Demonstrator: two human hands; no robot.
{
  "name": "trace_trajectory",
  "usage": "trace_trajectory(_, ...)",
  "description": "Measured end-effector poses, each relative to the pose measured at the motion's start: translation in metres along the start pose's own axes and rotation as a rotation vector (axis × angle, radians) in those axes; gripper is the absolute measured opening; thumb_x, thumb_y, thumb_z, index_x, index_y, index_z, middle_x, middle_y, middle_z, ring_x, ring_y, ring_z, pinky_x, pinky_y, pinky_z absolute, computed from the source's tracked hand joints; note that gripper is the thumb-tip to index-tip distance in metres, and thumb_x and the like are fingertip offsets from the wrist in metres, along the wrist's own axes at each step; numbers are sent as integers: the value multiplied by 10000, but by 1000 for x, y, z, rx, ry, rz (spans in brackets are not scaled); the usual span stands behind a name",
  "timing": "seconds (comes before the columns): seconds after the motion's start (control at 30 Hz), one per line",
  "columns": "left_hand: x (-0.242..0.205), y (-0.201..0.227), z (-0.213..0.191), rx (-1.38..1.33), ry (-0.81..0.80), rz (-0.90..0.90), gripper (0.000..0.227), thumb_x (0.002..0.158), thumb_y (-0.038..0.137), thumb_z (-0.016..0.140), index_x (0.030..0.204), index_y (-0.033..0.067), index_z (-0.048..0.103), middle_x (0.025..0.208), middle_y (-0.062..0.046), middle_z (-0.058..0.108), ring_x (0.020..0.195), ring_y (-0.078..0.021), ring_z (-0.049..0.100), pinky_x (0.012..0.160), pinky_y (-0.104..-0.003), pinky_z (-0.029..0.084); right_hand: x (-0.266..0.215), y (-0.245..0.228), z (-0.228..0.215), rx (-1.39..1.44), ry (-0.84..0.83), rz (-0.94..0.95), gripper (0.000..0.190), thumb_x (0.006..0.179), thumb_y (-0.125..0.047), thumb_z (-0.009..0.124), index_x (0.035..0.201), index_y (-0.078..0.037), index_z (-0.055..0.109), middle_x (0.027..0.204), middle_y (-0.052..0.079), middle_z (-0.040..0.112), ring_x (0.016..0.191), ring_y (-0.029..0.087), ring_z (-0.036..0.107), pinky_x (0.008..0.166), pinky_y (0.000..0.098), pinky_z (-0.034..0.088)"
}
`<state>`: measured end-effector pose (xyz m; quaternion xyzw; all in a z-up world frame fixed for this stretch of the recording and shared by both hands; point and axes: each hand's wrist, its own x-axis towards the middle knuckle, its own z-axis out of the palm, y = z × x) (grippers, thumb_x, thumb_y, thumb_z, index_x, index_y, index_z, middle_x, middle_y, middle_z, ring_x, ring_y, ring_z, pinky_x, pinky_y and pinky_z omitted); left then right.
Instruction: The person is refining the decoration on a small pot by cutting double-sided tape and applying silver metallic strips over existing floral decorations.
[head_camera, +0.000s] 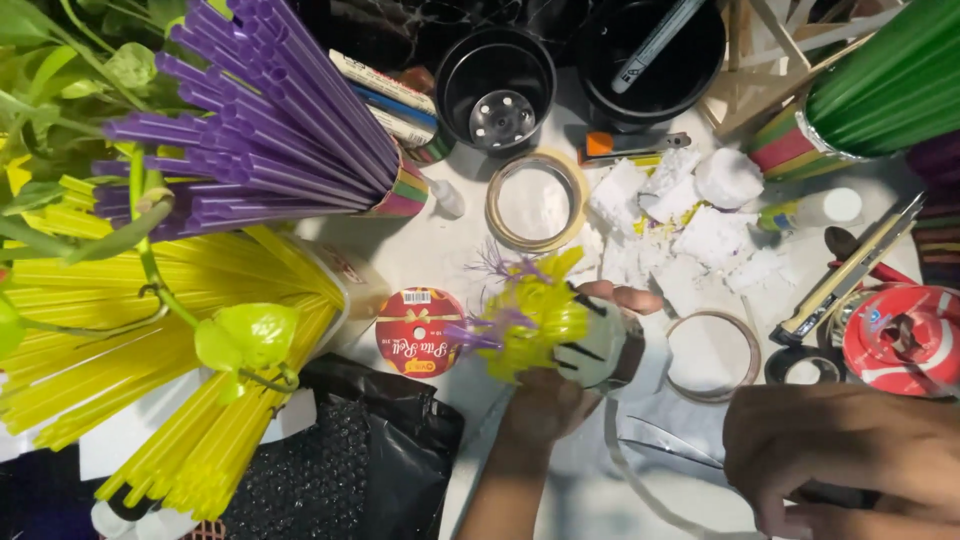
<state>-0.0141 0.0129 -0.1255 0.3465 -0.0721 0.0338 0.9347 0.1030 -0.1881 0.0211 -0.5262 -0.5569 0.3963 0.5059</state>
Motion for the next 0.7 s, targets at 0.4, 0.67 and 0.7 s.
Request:
trace_trajectory(0.4, -2, 3, 12, 188, -29, -83, 682, 890, 326, 780, 1428, 130, 408, 1440, -78, 540, 1397, -260, 560, 1220, -347, 405, 10, -8, 2, 104, -43, -63, 243, 1069, -198, 478, 944, -90, 656, 856, 65, 656, 710, 268, 646, 628, 352, 569)
trace_trajectory(0.67, 7, 31, 40, 307, -13, -66, 761, 901, 561, 810, 1436, 133, 478, 1515, -150, 565, 1471, -266, 531, 1239, -396, 399, 4, -11, 4, 136, -86, -50, 291, 1102, -260, 455, 972, -92, 654, 877, 69, 658, 738, 276, 640, 643, 368, 569)
trace_trajectory(0.7, 7, 32, 41, 307, -11, -66, 761, 901, 561, 810, 1436, 133, 478, 1515, -150, 565, 1471, -266, 531, 1239, -396, 399, 2, -10, 5, 138, -87, -50, 291, 1102, -260, 455, 972, -92, 654, 877, 69, 658, 738, 276, 640, 643, 368, 569)
